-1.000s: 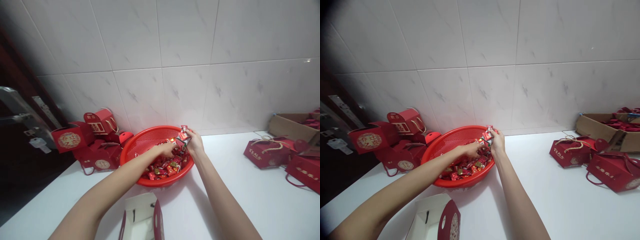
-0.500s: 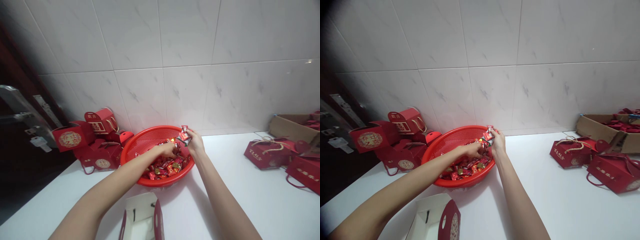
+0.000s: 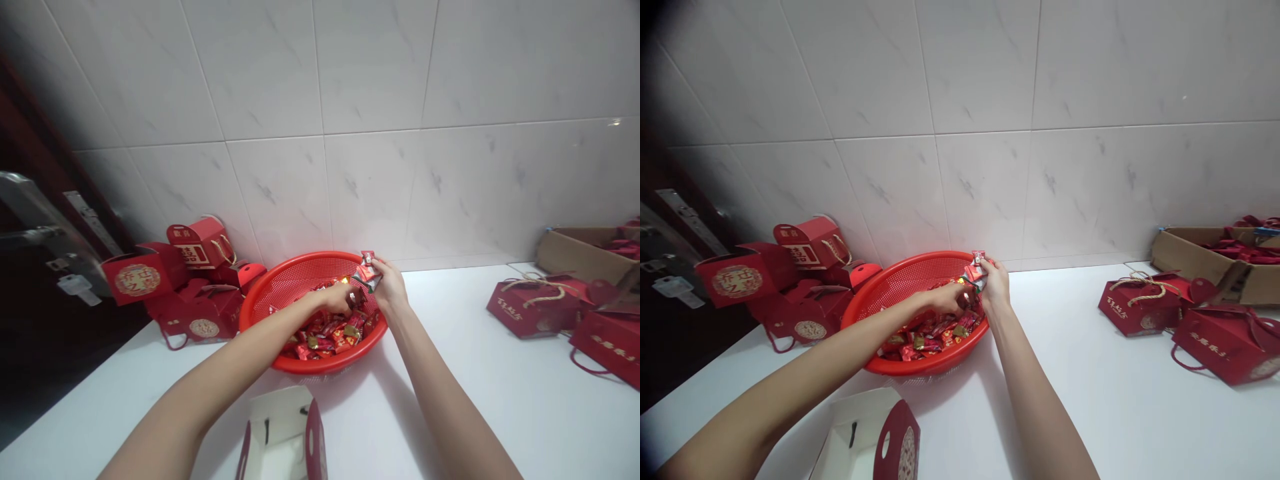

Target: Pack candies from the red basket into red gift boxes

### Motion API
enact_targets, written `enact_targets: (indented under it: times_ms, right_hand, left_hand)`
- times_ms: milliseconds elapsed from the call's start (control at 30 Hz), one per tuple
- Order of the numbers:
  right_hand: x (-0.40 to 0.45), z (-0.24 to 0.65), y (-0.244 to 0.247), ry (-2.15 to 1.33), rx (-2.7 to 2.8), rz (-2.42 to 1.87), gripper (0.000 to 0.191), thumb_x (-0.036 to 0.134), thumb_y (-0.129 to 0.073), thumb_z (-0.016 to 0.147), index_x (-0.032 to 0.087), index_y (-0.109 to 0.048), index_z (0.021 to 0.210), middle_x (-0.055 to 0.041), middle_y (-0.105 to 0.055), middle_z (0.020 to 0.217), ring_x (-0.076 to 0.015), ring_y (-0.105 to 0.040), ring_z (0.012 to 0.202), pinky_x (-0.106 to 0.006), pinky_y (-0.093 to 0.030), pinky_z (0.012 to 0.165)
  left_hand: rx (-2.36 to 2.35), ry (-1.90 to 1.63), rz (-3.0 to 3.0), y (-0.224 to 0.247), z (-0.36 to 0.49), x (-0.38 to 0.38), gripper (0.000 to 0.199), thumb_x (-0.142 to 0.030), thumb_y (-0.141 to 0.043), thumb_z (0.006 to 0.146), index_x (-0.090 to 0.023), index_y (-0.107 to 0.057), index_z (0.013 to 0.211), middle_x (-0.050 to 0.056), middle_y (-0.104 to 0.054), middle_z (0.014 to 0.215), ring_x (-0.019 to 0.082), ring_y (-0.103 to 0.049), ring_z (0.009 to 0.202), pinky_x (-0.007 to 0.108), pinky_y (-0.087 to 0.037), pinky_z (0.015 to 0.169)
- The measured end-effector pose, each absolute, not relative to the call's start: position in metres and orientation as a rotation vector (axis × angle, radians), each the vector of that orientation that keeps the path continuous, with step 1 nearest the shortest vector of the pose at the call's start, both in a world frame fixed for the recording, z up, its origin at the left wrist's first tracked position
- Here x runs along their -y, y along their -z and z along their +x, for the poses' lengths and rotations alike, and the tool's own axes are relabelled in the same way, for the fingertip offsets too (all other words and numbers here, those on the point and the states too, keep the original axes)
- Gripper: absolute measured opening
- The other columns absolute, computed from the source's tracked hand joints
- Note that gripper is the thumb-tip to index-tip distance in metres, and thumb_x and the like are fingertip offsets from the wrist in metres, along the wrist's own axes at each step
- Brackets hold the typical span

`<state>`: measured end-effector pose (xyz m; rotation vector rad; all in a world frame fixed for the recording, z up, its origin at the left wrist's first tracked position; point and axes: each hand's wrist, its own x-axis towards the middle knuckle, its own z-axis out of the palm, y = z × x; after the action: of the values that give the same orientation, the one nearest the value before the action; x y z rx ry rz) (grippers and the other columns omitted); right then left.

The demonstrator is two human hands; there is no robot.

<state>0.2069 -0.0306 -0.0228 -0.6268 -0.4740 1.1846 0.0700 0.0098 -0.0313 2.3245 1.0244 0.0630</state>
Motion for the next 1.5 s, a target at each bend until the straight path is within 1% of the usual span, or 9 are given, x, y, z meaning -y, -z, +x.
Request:
enact_targets:
  times_ms: [133,267,333,467,600,733,1000,1267,1500]
  right_hand:
    - [0.031,0.207,0.023,-1.187,0.47,-0.624,0.014,0.009,-0.075,0.063,0.019,-0.067,0.068,0.0011,-0.071,0.064,-0.0137,-0.064,0.06,-0.025,-0.054,0.058]
    - [0.03,0.207,0.023,-1.187,0.473,-0.615,0.014,0.008,-0.075,0.063,0.018,-0.067,0.069,0.0018,-0.07,0.064,-0.0131,-0.064,0.059,-0.024,-0.053,0.056]
    - [0.03,0.207,0.022,-1.192,0.473,-0.615,0.014,0.007,-0.074,0.064,0.017,-0.067,0.07,0.0021,-0.07,0.063,-0.0127,-0.064,0.058,-0.024,-0.053,0.056]
    - [0.032,0.207,0.021,-1.21,0.473,-0.621,0.013,0.005,-0.073,0.065,0.016,-0.069,0.071,0.001,-0.071,0.065,-0.0133,-0.065,0.06,-0.025,-0.053,0.059]
    - [0.032,0.206,0.021,-1.232,0.477,-0.626,0.012,0.006,-0.07,0.067,0.016,-0.069,0.071,-0.0004,-0.072,0.066,-0.0152,-0.067,0.063,-0.027,-0.055,0.063]
    - [0.032,0.206,0.022,-1.256,0.506,-0.626,0.012,0.006,-0.071,0.066,0.017,-0.069,0.071,-0.0002,-0.073,0.066,-0.0157,-0.067,0.064,-0.028,-0.056,0.065]
    - [0.031,0.208,0.025,-1.289,0.562,-0.606,0.018,0.008,-0.077,0.064,0.017,-0.069,0.077,-0.0006,-0.074,0.068,-0.0148,-0.069,0.062,-0.027,-0.057,0.065]
    - [0.034,0.208,0.022,-1.319,0.556,-0.61,0.019,0.007,-0.076,0.064,0.018,-0.07,0.078,-0.0005,-0.075,0.07,-0.015,-0.069,0.062,-0.026,-0.057,0.061]
    - [0.035,0.207,0.021,-1.316,0.587,-0.608,0.018,0.007,-0.076,0.064,0.018,-0.071,0.077,-0.0006,-0.076,0.071,-0.0151,-0.069,0.065,-0.027,-0.058,0.065]
  left_hand:
    - [-1.031,-0.06,2.308,0.027,0.068,-0.012,0.047,-0.008,-0.073,0.054,-0.021,-0.072,0.099,-0.001,-0.072,0.089,0.02,-0.065,0.081,0.025,-0.05,0.07]
    - [-1.01,-0.042,2.268,0.015,0.06,-0.019,0.024,-0.02,-0.08,0.056,-0.017,-0.074,0.079,-0.004,-0.064,0.064,0.017,-0.06,0.064,0.024,-0.044,0.059]
    - [-0.973,-0.095,2.226,0.007,0.053,-0.023,0.019,-0.025,-0.079,0.059,-0.015,-0.074,0.075,-0.004,-0.063,0.061,0.015,-0.058,0.061,0.024,-0.042,0.058]
    - [-0.881,-0.359,2.06,-0.009,0.039,-0.028,0.025,-0.032,-0.077,0.065,-0.013,-0.075,0.081,0.001,-0.071,0.073,0.017,-0.062,0.071,0.027,-0.047,0.069]
    - [-0.826,-0.582,1.874,-0.017,0.032,-0.027,0.033,-0.031,-0.086,0.059,-0.014,-0.075,0.084,0.003,-0.075,0.082,0.019,-0.067,0.079,0.032,-0.051,0.08]
    - [-0.817,-0.681,1.785,-0.021,0.033,-0.024,0.042,-0.026,-0.091,0.052,-0.014,-0.075,0.089,0.002,-0.075,0.078,0.018,-0.068,0.077,0.032,-0.052,0.08]
    - [-0.843,-0.754,1.76,-0.021,0.034,-0.023,0.055,-0.026,-0.096,0.049,-0.013,-0.072,0.097,-0.002,-0.07,0.067,0.017,-0.069,0.07,0.032,-0.053,0.075]
    - [-0.785,-0.753,1.777,-0.02,0.034,-0.022,0.051,-0.034,-0.094,0.057,-0.014,-0.076,0.1,0.004,-0.076,0.083,0.02,-0.071,0.081,0.035,-0.053,0.084]
    - [-0.775,-0.763,1.719,-0.021,0.033,-0.02,0.056,-0.04,-0.093,0.059,-0.013,-0.077,0.105,0.008,-0.079,0.096,0.022,-0.073,0.087,0.038,-0.055,0.091]
